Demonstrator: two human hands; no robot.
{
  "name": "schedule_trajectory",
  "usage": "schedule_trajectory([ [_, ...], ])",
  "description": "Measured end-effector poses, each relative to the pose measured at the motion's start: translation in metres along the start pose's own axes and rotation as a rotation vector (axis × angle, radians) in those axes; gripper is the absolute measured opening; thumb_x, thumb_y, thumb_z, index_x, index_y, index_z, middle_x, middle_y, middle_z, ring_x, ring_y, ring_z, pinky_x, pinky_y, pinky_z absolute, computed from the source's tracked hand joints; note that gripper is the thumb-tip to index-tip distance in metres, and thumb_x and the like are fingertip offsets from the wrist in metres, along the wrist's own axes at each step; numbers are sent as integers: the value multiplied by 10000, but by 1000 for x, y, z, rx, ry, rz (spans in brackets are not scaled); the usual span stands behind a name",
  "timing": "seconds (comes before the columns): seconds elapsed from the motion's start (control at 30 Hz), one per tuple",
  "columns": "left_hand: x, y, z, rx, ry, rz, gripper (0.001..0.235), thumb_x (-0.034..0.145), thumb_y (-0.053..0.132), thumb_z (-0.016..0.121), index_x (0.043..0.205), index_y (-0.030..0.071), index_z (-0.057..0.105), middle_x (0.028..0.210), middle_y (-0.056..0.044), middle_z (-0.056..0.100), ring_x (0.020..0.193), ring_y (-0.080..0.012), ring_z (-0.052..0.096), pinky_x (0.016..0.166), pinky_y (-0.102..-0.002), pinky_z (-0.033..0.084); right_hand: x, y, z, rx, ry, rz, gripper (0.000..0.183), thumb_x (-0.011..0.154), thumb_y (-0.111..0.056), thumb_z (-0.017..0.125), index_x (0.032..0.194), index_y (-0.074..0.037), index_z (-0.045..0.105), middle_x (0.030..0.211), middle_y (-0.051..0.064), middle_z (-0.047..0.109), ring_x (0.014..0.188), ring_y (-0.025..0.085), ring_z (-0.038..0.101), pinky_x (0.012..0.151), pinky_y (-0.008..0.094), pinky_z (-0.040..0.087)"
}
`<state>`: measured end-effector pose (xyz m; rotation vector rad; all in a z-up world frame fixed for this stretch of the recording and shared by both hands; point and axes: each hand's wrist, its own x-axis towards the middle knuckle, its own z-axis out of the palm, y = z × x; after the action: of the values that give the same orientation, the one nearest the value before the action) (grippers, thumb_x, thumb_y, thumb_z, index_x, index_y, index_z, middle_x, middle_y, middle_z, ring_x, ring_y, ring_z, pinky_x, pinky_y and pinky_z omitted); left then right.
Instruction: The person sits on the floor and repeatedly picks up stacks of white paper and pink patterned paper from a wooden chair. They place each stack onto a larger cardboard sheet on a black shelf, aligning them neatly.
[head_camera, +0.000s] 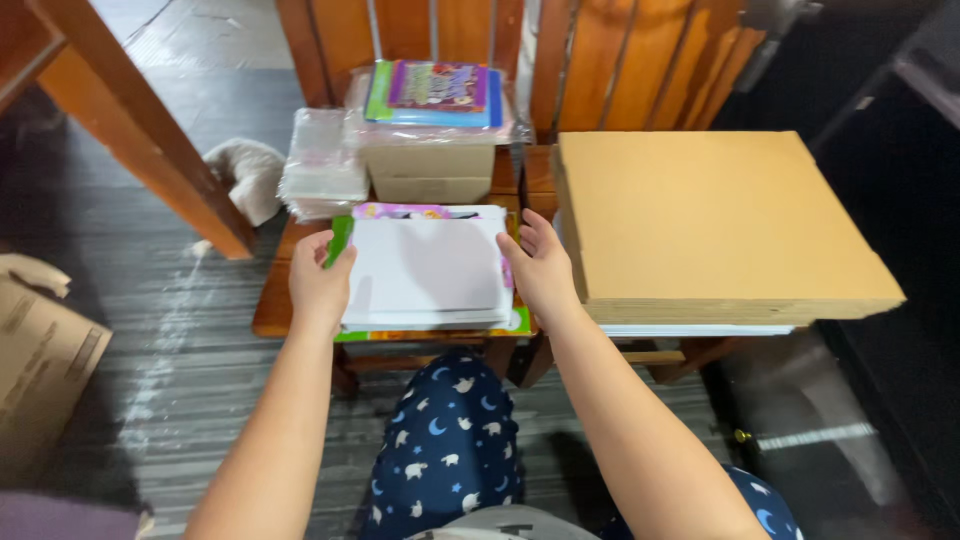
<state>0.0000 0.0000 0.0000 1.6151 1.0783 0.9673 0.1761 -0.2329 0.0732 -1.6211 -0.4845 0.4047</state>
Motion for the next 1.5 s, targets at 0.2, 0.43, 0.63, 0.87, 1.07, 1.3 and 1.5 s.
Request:
schedule_trajectory([
  [0.2,-33,20,-18,119,-157,-293,806,973,363,733,1624,93,341,1575,-217,444,1489,-354,403,1201,-522,355,36,79,11,-297,23,259,902,917,-521,747,1625,-101,377,1536,220,523,1439,287,496,1168,475,430],
  [0.43,-37,25,-13,331,-315,-262,859,963,453,700,1654,128,308,1599,-243,430,1486,-381,411,1178,-558,379,39,102,12,-473,3,353,991,825,-584,792,1635,-194,377,1506,52,596,1371,169,571,1136,437,461],
  [0.63,-43,54,-17,477,-391,-250,850,967,488,642,1638,78,320,1552,-300,470,1462,-416,444,1185,-536,398,20,65,23,-451,-50,376,930,852,-540,771,1603,-115,423,1462,82,631,1397,257,548,1120,480,468],
  [0.87,-4,2,-8,366,-330,-282,809,938,579,709,1486,9,539,1422,-252,603,1384,-377,530,1089,-528,467,14,43,24,28,55,413,742,960,-286,718,1556,52,435,1433,276,591,1370,367,551,1110,524,458],
  [1.07,-21,39,-19,68,-316,-496,788,935,562,722,1429,-32,566,1412,-265,596,1396,-386,513,1110,-594,416,26,58,21,111,36,452,686,983,-282,718,1552,-2,458,1289,181,642,1194,216,603,1051,441,493],
  [1.3,-35,29,-28,-296,-203,-488,707,971,361,767,1436,-106,512,1181,-234,625,1123,-308,623,924,-472,540,38,94,17,304,-45,509,661,987,-236,711,1558,-32,448,1277,188,624,1159,278,600,993,447,518],
  [1.5,-42,3,-58,-478,-131,-372,323,950,266,811,1083,10,666,907,-98,662,831,-228,698,723,-359,592,-20,37,22,327,-147,434,728,874,-55,781,1525,59,474,1251,212,629,1094,290,657,875,434,582],
])
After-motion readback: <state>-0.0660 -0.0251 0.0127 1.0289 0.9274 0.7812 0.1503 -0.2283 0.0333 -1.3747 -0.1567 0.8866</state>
